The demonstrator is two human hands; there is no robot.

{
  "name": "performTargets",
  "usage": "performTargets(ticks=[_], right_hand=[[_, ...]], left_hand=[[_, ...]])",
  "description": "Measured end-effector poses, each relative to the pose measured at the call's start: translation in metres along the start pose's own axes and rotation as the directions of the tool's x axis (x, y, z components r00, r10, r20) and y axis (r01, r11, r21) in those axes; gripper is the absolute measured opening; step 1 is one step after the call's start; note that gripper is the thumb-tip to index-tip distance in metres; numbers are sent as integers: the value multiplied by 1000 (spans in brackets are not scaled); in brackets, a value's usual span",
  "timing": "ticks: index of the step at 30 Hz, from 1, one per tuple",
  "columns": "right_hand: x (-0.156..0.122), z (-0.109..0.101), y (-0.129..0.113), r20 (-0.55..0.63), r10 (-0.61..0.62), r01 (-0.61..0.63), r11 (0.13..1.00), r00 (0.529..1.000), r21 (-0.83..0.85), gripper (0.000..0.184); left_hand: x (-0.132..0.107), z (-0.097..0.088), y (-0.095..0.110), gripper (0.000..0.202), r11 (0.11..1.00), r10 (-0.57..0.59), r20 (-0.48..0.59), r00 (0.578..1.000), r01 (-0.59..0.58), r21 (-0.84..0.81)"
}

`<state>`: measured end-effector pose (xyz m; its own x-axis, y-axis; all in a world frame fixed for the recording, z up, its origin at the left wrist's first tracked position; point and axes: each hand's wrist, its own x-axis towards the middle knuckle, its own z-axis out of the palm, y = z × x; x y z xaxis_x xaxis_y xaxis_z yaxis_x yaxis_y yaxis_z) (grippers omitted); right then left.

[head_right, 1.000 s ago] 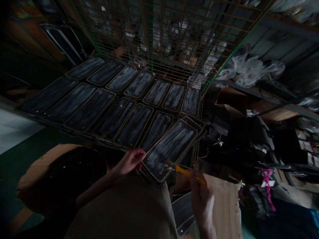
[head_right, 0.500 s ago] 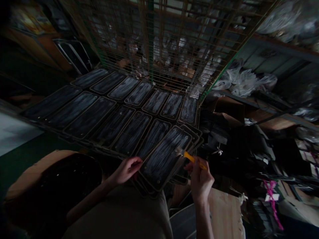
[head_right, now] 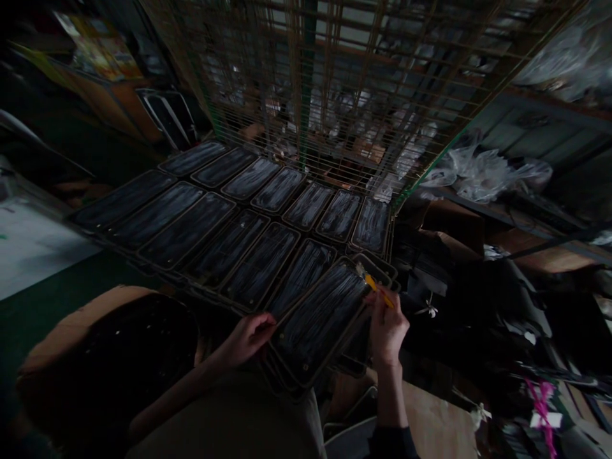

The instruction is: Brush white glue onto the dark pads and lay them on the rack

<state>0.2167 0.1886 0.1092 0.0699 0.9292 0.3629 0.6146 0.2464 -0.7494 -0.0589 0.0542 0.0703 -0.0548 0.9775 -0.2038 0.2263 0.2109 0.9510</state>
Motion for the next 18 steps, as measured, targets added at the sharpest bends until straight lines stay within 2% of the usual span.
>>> performTargets(ticks=[3, 8, 10, 12, 15, 17, 18], right_hand=[[-9, -10, -6, -82, 2, -8, 997, 997, -71, 35], [-23, -6, -15, 26, -9, 11, 997, 1000, -74, 36], [-28, -5, -16, -44, 9, -15, 991, 999, -134, 35], [-34, -6, -19, -174, 7, -39, 982, 985, -182, 34], [-49, -6, -28, -286, -1, -33, 993, 958, -115, 35], [-64, -2, -30, -321, 10, -27, 998, 947, -50, 36], [-72, 2, -30, -334, 12, -31, 998, 942, -50, 37]], left_hand=[[0, 2, -7, 22, 999, -36, 34, 999, 37, -36], [1, -1, -7, 23, 996, -29, 78, 997, 36, -85], [2, -3, -4, 23, 993, -29, 91, 995, 39, -114], [2, -5, -2, 25, 977, -53, 129, 990, 78, -200], [3, -9, 2, 34, 867, -135, 295, 946, 257, -426], [6, -13, 7, 40, 751, -134, 394, 909, 353, -558], [8, -16, 9, 41, 697, -113, 413, 904, 368, -616]])
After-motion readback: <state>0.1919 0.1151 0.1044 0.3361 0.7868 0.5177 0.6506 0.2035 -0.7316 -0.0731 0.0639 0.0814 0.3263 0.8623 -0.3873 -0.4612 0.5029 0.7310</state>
